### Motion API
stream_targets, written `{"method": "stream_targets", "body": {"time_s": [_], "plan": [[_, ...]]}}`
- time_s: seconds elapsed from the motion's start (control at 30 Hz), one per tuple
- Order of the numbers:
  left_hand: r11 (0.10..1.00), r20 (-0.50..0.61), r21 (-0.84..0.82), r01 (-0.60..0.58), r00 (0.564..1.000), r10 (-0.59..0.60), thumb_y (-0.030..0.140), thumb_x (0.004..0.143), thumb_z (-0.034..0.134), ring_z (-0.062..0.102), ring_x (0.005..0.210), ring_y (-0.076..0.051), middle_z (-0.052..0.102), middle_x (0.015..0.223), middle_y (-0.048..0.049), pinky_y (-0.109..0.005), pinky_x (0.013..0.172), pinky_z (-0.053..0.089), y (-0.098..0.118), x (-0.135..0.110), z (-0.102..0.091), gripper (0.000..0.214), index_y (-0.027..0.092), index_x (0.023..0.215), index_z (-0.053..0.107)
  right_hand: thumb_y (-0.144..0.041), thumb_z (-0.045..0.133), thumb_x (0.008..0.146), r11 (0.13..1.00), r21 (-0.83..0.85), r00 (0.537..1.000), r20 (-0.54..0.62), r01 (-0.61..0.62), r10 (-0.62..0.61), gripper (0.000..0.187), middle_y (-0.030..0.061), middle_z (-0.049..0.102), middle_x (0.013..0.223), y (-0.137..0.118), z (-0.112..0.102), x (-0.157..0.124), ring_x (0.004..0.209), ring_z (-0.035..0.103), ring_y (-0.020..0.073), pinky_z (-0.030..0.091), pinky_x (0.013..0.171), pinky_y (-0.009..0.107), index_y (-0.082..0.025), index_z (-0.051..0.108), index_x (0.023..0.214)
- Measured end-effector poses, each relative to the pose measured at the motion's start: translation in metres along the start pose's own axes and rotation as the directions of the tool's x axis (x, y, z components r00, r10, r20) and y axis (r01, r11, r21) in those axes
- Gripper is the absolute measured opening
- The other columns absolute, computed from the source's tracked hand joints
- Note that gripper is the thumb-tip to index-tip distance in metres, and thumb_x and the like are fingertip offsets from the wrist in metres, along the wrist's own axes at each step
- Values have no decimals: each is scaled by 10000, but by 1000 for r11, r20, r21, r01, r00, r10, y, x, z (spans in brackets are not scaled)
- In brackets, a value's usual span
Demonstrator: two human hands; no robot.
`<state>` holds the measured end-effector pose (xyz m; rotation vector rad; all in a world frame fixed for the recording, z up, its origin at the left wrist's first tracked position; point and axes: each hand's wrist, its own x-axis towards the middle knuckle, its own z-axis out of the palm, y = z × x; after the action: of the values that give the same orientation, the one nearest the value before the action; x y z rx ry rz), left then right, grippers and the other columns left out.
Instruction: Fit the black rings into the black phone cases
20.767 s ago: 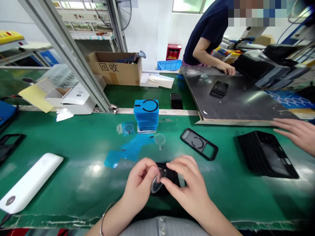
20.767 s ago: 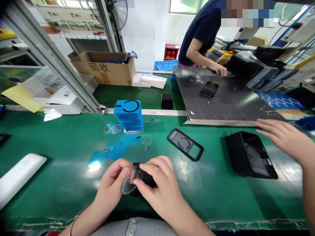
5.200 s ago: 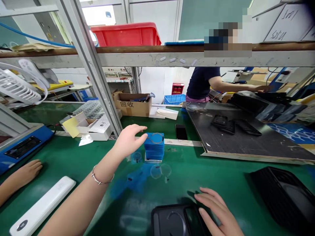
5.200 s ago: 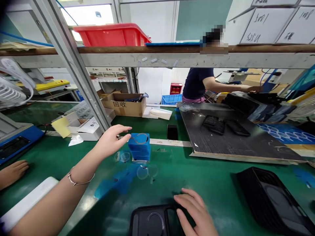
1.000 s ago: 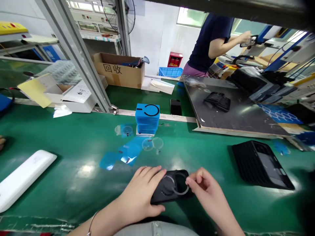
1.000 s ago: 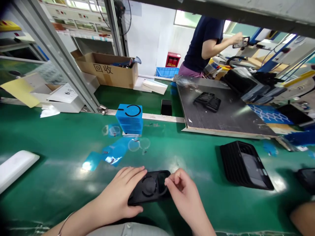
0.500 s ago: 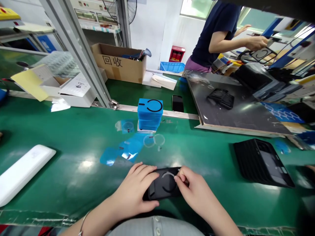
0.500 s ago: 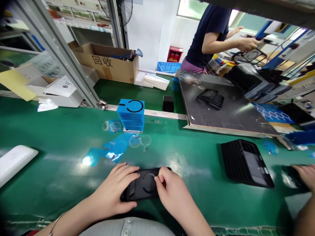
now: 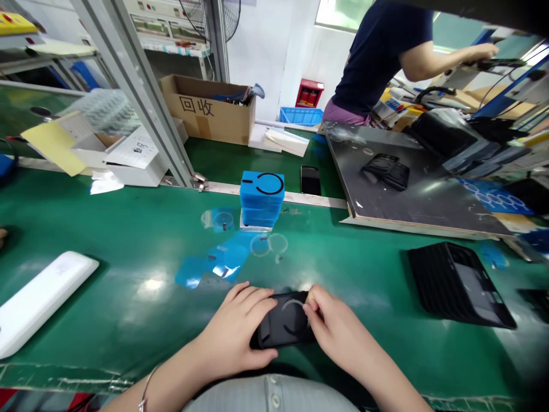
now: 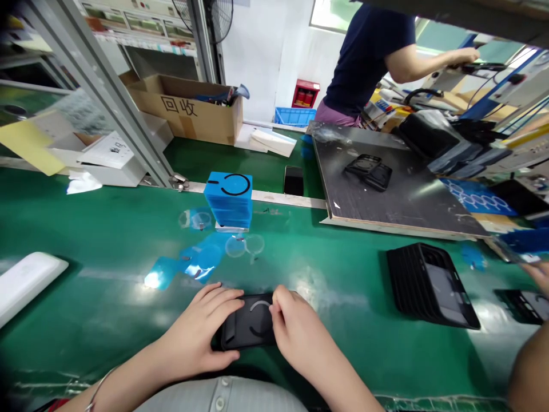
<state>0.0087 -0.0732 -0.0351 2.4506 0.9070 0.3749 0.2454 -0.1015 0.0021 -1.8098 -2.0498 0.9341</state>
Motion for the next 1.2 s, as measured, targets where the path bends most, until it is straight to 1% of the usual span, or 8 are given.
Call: {"method": "stream_targets", "body": {"time_s": [0.1,0.3,0.5,0.57,0.7,0.83,1.1,1.2], "plan": [[1000,9,7,-3,1000,3,431,697,767,571,1210,-358,610,1342,-167,-607,1100,341,1,1,-1,649,178,1260,566,-193,331,966,999,-30,1000,7,21,-21,223,-21,468,708,-3,-1,1,639,480,177,360,586,278,-261,254,769],[998,35,52,-42,999,40,416,721,725,565,1172,-340,588,1346,-129,-593,1077,351,1,4,-4,684,235,1352,530,-124,298,967,984,-146,995,13,99,-99,213,14,528,731,-3,2,3,681,522,199,381,607,299,-249,311,796],[993,39,104,-53,998,49,477,738,707,558,1140,-321,591,1284,-93,-579,1081,328,6,7,-5,670,296,1359,531,-15,343,888,934,-300,979,-2,196,-206,235,47,577,744,-4,10,6,710,543,217,407,616,314,-205,473,839],[988,52,145,-53,998,46,512,751,696,561,1120,-322,595,1266,-94,-587,1077,322,7,7,-6,657,301,1353,537,-27,371,903,915,-349,976,-13,201,-219,230,54,589,749,-2,8,4,717,550,221,428,635,326,-187,530,859],[980,60,192,-53,997,42,537,758,695,562,1099,-323,593,1251,-99,-593,1068,315,9,8,-6,666,291,1356,538,-163,439,989,907,-329,954,-53,263,-296,206,81,638,857,9,0,-6,797,571,228,484,732,364,-161,643,968],[984,64,167,-58,997,47,538,750,703,554,1101,-321,596,1230,-87,-581,1071,310,7,8,-6,657,304,1343,547,-219,475,997,869,-359,910,-107,340,-400,275,113,652,916,23,-1,-18,824,559,234,509,745,383,-133,690,1146],[989,35,135,-58,998,53,519,738,701,553,1097,-319,596,1246,-84,-563,1060,331,6,9,-6,642,307,1328,563,-221,496,989,874,-297,901,-86,384,-425,282,93,641,851,29,-1,-20,813,557,222,513,737,374,-167,718,1155],[991,39,124,-52,998,48,517,739,704,549,1094,-312,594,1256,-80,-563,1061,332,7,10,-8,639,311,1327,561,-253,526,973,848,-293,867,-105,441,-487,262,103,662,940,30,-2,-23,878,569,247,497,783,433,-215,720,1145]]}}
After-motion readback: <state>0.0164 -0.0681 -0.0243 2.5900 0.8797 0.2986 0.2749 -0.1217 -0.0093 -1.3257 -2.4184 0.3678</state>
